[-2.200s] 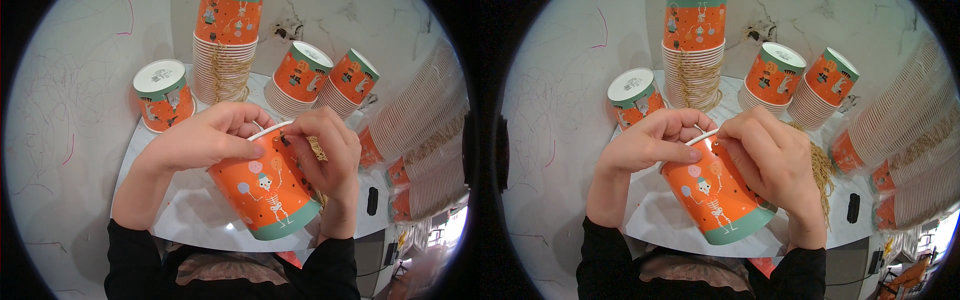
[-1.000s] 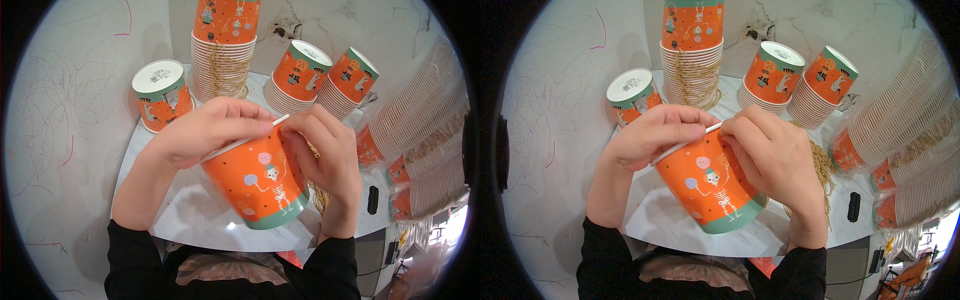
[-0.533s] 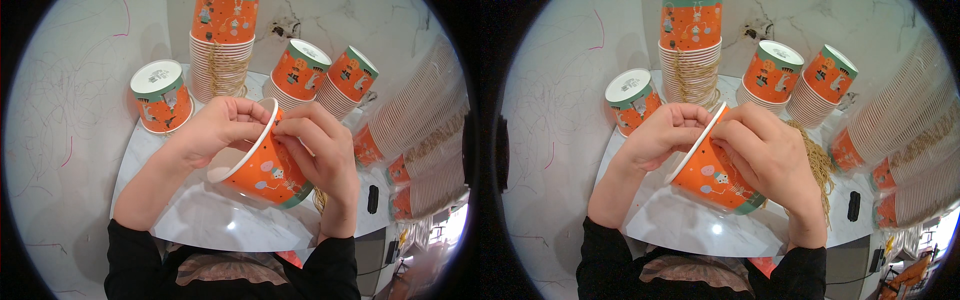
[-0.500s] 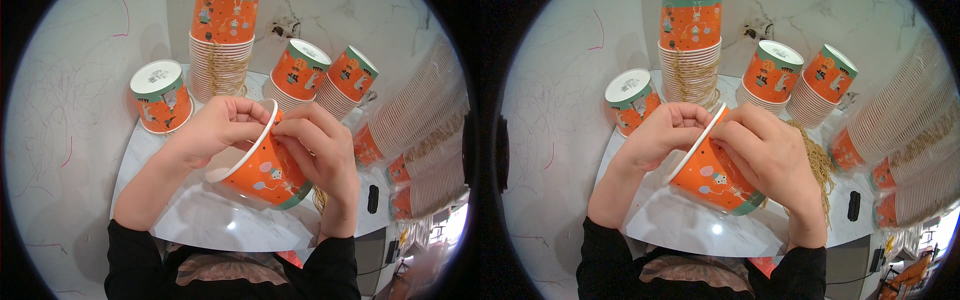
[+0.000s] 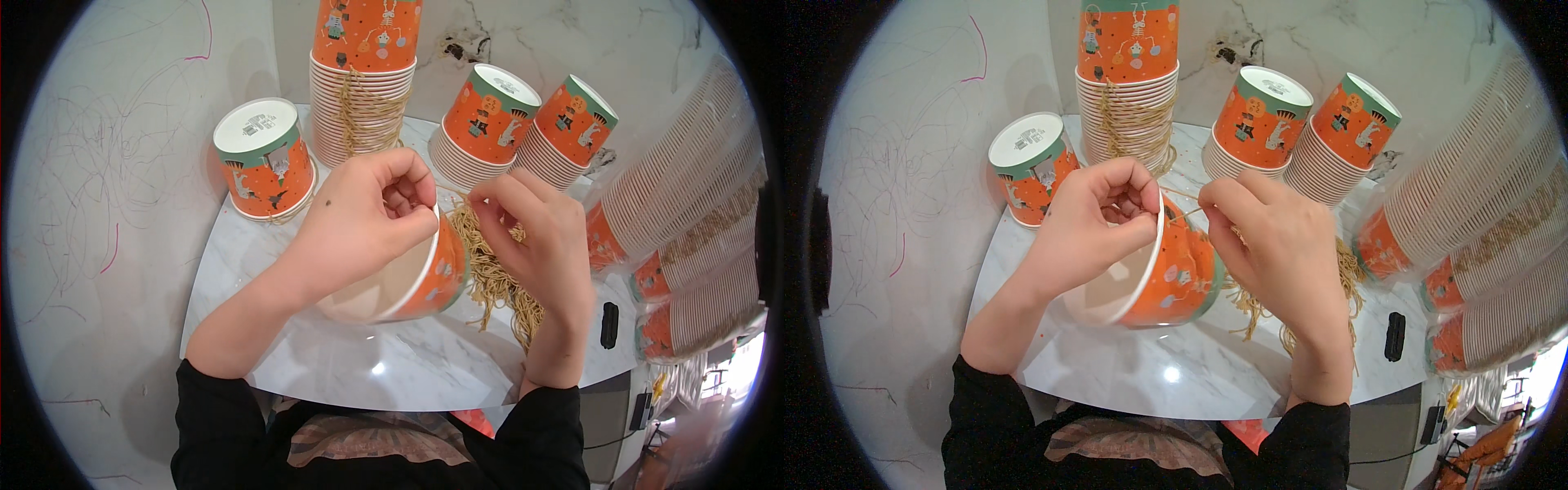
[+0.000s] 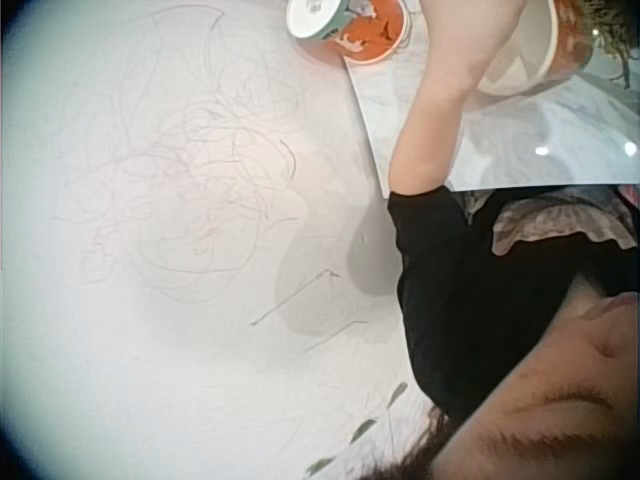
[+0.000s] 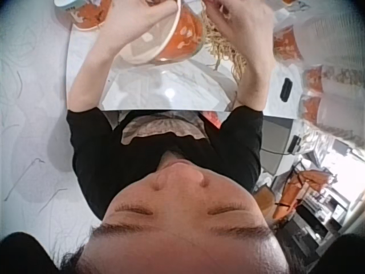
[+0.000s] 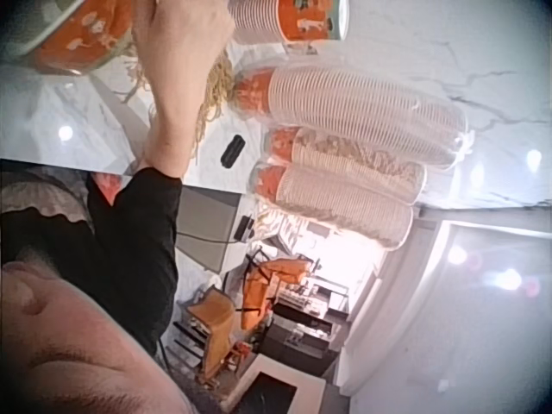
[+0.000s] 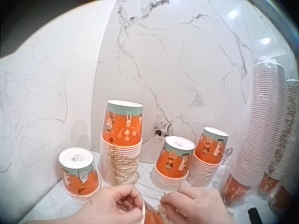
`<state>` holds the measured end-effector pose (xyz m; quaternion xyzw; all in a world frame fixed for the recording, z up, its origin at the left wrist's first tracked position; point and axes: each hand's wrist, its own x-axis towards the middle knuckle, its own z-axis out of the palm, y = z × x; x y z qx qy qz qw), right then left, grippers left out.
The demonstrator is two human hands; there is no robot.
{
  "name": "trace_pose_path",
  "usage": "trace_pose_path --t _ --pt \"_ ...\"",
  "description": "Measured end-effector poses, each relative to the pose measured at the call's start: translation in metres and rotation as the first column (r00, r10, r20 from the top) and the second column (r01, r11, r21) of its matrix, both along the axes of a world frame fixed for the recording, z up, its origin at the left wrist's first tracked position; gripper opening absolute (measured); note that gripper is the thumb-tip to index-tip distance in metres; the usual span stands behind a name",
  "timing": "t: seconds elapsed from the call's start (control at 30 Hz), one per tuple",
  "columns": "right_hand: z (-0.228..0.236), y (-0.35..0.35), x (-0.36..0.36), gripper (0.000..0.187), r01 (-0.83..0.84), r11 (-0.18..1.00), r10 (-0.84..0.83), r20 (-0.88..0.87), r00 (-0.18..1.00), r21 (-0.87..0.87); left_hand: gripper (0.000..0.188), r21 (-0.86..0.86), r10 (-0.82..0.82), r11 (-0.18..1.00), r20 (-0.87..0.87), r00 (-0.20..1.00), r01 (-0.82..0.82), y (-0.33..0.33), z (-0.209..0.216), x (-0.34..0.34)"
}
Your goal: Threading a thin rope through holes in paper cups and tying knots.
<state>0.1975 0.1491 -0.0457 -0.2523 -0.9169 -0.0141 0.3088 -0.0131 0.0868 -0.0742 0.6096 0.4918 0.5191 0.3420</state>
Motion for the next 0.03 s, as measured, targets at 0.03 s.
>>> trace_pose_path --t 0.03 --pt "-0.0012 -0.0019 0.0003 0.014 0.023 0.994 -0.025 -0.016 1.0 -0.109 0.009 0.016 0.021 1.0 -0.031 0.999 -0.02 -0.0013 0.0014 0.0031"
